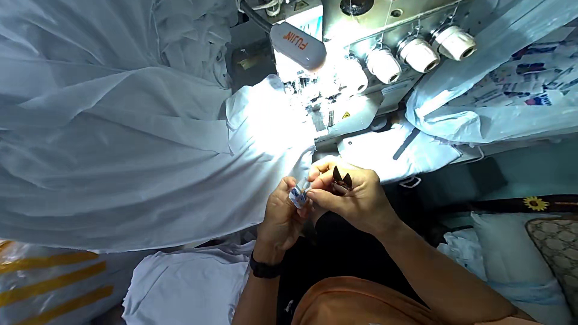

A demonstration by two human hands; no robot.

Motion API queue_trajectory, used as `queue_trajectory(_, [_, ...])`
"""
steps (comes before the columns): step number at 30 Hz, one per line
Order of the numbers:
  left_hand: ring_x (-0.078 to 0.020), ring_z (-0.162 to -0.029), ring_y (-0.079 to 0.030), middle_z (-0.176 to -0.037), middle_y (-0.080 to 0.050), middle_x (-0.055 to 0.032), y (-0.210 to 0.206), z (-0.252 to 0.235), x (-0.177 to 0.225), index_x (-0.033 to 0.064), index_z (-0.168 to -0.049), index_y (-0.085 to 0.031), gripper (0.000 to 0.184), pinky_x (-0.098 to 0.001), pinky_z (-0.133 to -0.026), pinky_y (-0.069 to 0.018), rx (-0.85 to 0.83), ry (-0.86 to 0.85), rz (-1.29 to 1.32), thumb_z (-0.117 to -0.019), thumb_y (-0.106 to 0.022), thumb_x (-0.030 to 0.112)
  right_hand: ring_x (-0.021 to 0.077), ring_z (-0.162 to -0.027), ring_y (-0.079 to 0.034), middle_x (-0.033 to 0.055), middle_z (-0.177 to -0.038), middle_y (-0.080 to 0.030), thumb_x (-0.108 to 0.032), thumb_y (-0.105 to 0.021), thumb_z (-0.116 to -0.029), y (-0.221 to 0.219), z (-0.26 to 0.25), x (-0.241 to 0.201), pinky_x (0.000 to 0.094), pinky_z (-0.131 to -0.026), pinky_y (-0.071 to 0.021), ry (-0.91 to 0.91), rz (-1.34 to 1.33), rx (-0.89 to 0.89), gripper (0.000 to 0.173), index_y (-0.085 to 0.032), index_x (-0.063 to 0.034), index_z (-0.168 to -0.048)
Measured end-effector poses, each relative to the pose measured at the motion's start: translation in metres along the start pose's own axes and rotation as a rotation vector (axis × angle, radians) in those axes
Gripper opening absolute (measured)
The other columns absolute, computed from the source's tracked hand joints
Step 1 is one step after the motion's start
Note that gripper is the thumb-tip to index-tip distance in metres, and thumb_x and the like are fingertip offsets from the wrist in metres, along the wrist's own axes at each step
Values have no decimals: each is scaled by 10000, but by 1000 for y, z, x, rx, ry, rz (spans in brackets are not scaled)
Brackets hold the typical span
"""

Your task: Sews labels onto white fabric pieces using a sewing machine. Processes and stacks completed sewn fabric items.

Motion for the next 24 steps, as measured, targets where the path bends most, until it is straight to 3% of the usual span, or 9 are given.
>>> queue_trajectory(3, [-28,-678,-655,-786,-696,10,-4,-1,-3,165,-934,-687,130,-163,-652,-540,-125,62,9,-872,-800,179,-57,-720,-599,4,-958,-724,-19,-728,-804,2,-4,-3,89,-618,-505,-9,-6,-19,80,-709,-48,-731])
queue_trajectory(6, [-7,-687,-641,-772,-686,34,-7,-2,-2,191,-935,-693,105,-148,-641,-514,-195,86,0,-887,-784,169,-39,-646,-608,-41,-800,-717,12,-718,-784,3,-4,-1,114,-569,-512,-82,-79,-7,105,-717,-78,-731])
queue_trajectory(8, [-11,-706,-652,-807,-706,24,-5,-2,1,195,-958,-709,67,-155,-659,-524,-180,64,-63,-915,-760,200,-13,-628,-613,-33,-768,-713,30,-714,-773,4,-3,3,135,-552,-512,-136,-134,5,131,-716,-84,-710])
queue_trajectory(11, [-30,-845,-695,-993,-735,22,-4,2,11,205,-1089,-709,295,-194,-760,-575,-130,-51,-290,-979,-612,461,13,-617,-623,-11,-758,-716,46,-717,-772,4,-3,8,155,-543,-523,-182,-175,18,144,-712,-78,-700])
queue_trajectory(13, [-40,-867,-707,-1017,-743,26,-5,5,20,181,-1110,-730,438,-213,-769,-590,-35,-153,-468,-970,-559,559,9,-604,-617,-19,-742,-713,36,-718,-767,5,-4,9,156,-528,-516,-198,-158,19,144,-710,-88,-695])
queue_trajectory(14, [-41,-857,-714,-998,-753,37,-5,8,25,172,-1094,-748,403,-218,-765,-598,18,-208,-564,-971,-591,523,5,-594,-610,-22,-733,-711,34,-719,-763,5,-4,10,154,-519,-505,-206,-151,21,146,-708,-92,-690])
queue_trajectory(17, [-41,-787,-724,-883,-764,59,-11,14,35,107,-1013,-772,117,-234,-743,-617,141,-332,-760,-940,-706,169,-9,-584,-605,-35,-720,-706,41,-724,-757,3,-5,11,141,-516,-501,-222,-124,15,166,-696,-101,-676])
queue_trajectory(19, [-17,-736,-702,-829,-749,69,-15,15,38,63,-967,-768,99,-212,-714,-607,177,-368,-864,-909,-695,31,-12,-581,-603,-41,-711,-703,38,-733,-748,2,-5,12,141,-517,-499,-242,-106,11,174,-693,-108,-663])
queue_trajectory(24, [-16,-661,-690,-766,-734,44,-15,13,41,4,-918,-746,89,-187,-646,-604,225,-378,-998,-929,-662,-23,10,-518,-553,-22,-637,-659,65,-736,-738,-2,-6,25,155,-474,-452,-332,-192,48,194,-670,-96,-652])
Point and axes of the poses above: each hand's wrist, its own z-axis away from the middle knuckle, its own y-axis out of the back of the hand, x = y × z, the point moved 6 cm from there along -z, towards the middle knuckle
